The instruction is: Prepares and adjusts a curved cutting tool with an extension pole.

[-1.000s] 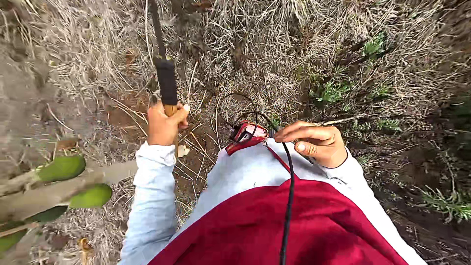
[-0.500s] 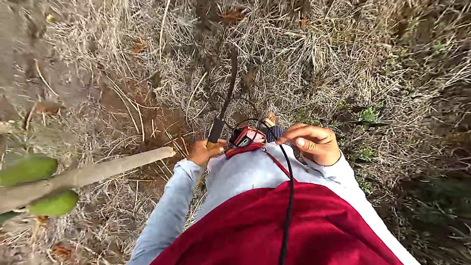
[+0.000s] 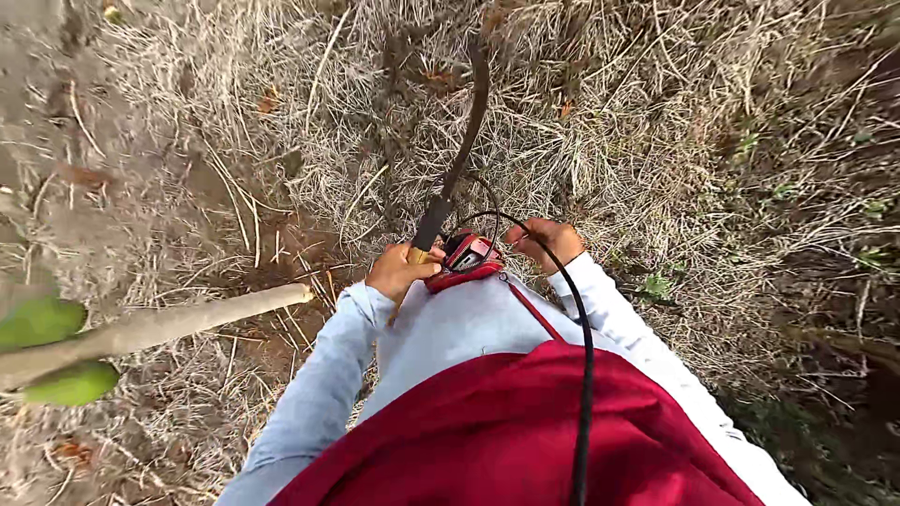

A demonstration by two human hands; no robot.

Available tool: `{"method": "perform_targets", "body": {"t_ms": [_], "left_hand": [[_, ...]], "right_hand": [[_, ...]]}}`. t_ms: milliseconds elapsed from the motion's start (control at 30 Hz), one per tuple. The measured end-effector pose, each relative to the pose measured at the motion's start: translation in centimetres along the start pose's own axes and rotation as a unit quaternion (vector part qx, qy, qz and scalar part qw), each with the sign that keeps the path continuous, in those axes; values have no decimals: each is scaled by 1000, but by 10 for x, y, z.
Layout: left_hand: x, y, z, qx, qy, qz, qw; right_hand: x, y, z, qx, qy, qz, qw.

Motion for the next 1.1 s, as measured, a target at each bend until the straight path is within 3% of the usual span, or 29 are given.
{"method": "perform_targets", "body": {"t_ms": [367,600,800,967,1100], "left_hand": [[-45,-23,80,-31,120,9,992],[-58,-42,89,-41,134,15,990],[-58,-49,105,-79,152,56,984],[-54,-61,121,-2,168,107,980],[-46,-70,132,21,162,107,981]], "right_hand": [[-51,-6,-37,-208,-123,-65,968],[-83,-20,-60,-189,-83,47,977],[-96,-10,-69,-227,-104,27,968],[-88,-18,-73,-254,-113,88,957],[-89,-23,-75,-247,-144,72,955]]}}
Point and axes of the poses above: each hand's wrist, its own x-axis away from the middle knuckle, its own y-axis out of the palm, z = x × y, the point moved 5 cm from there along -x, towards the middle knuckle, and after that the axes turned 10 degrees about -y, right-handed, at the moved point
